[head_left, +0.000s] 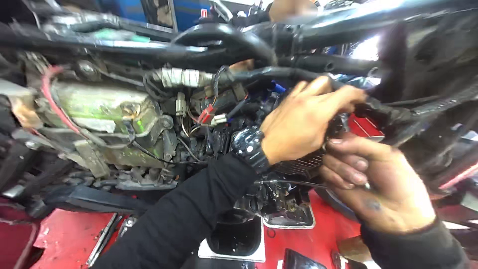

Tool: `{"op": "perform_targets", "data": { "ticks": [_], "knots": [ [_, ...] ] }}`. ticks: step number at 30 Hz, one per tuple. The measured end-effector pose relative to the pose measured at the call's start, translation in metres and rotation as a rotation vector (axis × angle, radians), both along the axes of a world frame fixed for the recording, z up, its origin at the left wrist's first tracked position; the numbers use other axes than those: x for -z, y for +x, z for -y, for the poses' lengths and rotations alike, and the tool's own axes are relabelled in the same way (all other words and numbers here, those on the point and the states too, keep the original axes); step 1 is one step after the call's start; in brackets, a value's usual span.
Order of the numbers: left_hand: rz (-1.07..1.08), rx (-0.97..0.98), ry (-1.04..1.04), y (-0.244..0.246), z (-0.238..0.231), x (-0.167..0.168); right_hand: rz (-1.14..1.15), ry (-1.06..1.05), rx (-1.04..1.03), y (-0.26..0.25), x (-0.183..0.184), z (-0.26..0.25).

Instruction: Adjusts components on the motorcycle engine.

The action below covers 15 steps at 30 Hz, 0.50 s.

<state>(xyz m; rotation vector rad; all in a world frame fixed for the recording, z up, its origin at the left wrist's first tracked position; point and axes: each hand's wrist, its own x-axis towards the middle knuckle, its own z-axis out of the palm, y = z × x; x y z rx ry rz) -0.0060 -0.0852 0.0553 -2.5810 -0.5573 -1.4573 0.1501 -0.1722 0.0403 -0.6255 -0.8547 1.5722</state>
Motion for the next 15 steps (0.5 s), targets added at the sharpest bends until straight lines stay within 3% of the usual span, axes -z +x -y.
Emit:
{"op": "perform_targets", "data": {
  "ticks": [4,8,11,15],
  "knots": [
    [0.229,0.010,0.016,-0.002,0.001,0.004,0.068,0.088,0.058,0.013,-0.003,0.002],
    [0.251,-0.109,0.069,0.001,0.004,0.009,0.180,0.182,0.070,0.034,0.007,0.026],
    [0.189,-0.274,0.133,0.008,0.006,0.011,0.226,0.125,0.166,0.040,0.036,0.055],
    [0.211,-0.526,0.028,0.027,0.018,0.008,0.147,-0.015,0.257,0.040,0.096,0.085]
  ]
}}
